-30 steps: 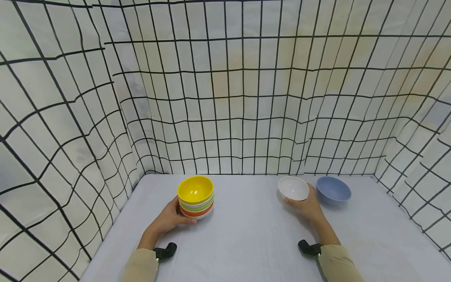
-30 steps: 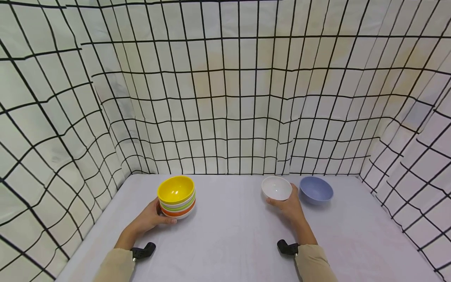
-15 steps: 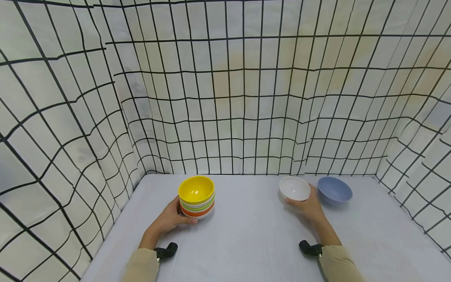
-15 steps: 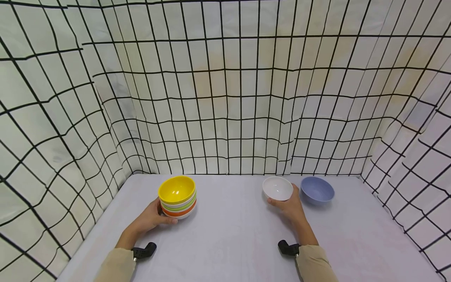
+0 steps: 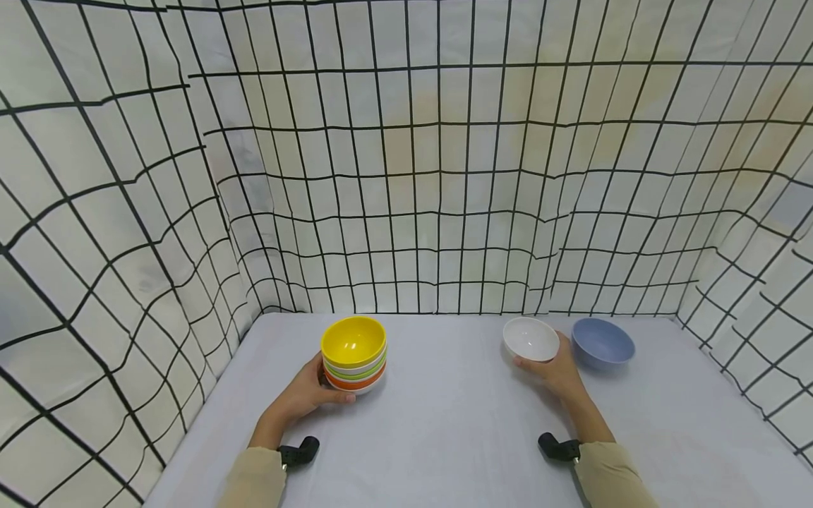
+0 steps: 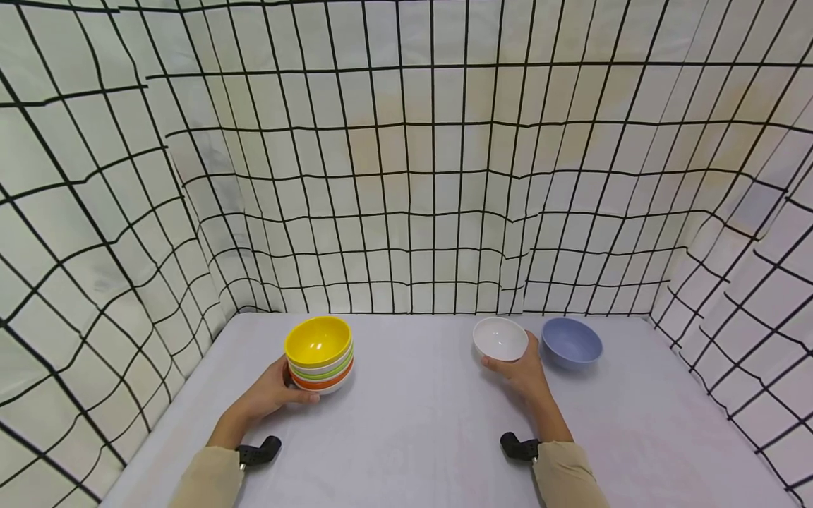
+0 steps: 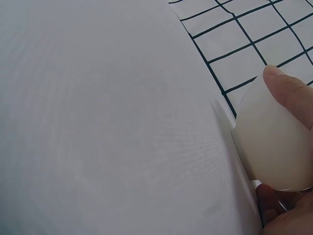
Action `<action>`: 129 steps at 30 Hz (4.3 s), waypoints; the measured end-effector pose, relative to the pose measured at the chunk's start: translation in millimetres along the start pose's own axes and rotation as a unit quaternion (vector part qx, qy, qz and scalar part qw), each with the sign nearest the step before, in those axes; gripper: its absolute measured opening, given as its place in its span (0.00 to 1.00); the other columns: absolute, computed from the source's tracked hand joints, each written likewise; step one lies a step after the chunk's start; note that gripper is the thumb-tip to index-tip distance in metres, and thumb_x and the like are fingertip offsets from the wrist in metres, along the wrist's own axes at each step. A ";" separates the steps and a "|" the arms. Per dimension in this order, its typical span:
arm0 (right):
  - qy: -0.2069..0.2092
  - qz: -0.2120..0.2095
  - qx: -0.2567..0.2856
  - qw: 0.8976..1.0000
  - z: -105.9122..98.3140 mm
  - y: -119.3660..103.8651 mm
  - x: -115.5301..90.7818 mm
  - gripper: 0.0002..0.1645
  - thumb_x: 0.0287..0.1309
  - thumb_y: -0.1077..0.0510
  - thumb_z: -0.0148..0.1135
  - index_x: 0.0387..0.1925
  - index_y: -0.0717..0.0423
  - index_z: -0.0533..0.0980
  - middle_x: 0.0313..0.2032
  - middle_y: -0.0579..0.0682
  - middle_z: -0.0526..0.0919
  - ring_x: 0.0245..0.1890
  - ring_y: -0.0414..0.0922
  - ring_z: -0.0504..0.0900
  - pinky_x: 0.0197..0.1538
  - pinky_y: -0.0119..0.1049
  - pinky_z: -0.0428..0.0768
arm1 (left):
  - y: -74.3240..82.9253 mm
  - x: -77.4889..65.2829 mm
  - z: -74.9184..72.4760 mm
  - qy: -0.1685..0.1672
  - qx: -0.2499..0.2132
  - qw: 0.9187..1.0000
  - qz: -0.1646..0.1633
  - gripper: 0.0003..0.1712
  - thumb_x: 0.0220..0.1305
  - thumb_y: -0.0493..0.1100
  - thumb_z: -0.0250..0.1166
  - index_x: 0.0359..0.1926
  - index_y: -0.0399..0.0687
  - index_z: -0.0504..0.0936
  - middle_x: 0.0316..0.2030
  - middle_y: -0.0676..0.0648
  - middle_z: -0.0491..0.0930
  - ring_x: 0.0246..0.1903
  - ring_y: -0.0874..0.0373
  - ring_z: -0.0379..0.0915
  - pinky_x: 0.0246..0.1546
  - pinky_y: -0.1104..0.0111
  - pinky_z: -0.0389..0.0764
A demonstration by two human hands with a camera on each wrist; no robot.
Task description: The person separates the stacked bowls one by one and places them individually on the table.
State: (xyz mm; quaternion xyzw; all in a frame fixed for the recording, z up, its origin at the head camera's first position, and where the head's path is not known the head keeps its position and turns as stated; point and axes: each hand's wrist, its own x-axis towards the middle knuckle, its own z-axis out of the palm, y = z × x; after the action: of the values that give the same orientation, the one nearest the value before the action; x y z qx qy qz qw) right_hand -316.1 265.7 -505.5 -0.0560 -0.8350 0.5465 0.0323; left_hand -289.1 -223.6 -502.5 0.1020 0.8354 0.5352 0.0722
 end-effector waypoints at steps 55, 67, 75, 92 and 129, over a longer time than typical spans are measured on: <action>-0.011 -0.101 -0.047 0.994 -26.6 -75.7 -31.4 0.70 0.56 0.44 0.76 0.81 0.55 0.37 0.80 0.62 0.49 0.79 0.65 0.50 0.77 0.65 0.53 | -2.9 1.3 0.4 0.000 -0.012 1.000 0.005 0.55 0.45 0.46 0.85 0.72 0.54 0.64 0.64 0.47 0.75 0.63 0.49 0.70 0.71 0.47 0.67; -0.051 -0.161 -0.090 0.981 -1.8 -103.4 -54.9 0.60 0.57 0.43 0.75 0.79 0.53 0.49 0.77 0.58 0.58 0.76 0.65 0.57 0.72 0.69 0.62 | -1.8 0.8 0.1 -0.001 -0.014 1.000 0.002 0.55 0.45 0.46 0.85 0.72 0.54 0.64 0.64 0.47 0.75 0.62 0.49 0.70 0.70 0.49 0.68; -0.098 -0.214 -0.054 0.970 24.0 -110.3 -65.4 0.53 0.58 0.49 0.75 0.76 0.54 0.55 0.73 0.58 0.64 0.73 0.59 0.64 0.75 0.63 0.60 | -1.6 0.9 -0.5 0.001 -0.009 1.000 0.004 0.55 0.45 0.46 0.85 0.72 0.52 0.64 0.64 0.46 0.75 0.62 0.50 0.70 0.71 0.48 0.67; -0.241 -0.183 0.020 0.953 86.1 -121.5 -82.1 0.35 0.60 0.50 0.73 0.66 0.51 0.70 0.65 0.49 0.76 0.68 0.54 0.72 0.75 0.59 0.63 | -5.8 2.7 1.0 0.007 -0.014 1.000 -0.002 0.57 0.43 0.47 0.86 0.72 0.54 0.64 0.64 0.47 0.75 0.62 0.49 0.70 0.72 0.45 0.66; -0.249 -0.145 0.026 0.957 213.1 -165.9 -46.3 0.66 0.49 0.45 0.80 0.80 0.49 0.48 0.71 0.54 0.64 0.66 0.50 0.70 0.71 0.53 0.72 | -1.6 0.5 -1.3 -0.003 -0.006 1.000 0.016 0.52 0.48 0.47 0.84 0.71 0.53 0.65 0.63 0.46 0.75 0.60 0.50 0.72 0.69 0.49 0.70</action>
State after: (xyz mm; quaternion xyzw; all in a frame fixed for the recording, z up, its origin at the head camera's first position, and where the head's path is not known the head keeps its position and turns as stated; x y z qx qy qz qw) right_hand -304.3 0.3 -438.6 0.2050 -0.8010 0.5542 -0.0963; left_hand -290.0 -225.2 -503.4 0.1167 0.8302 0.5410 0.0666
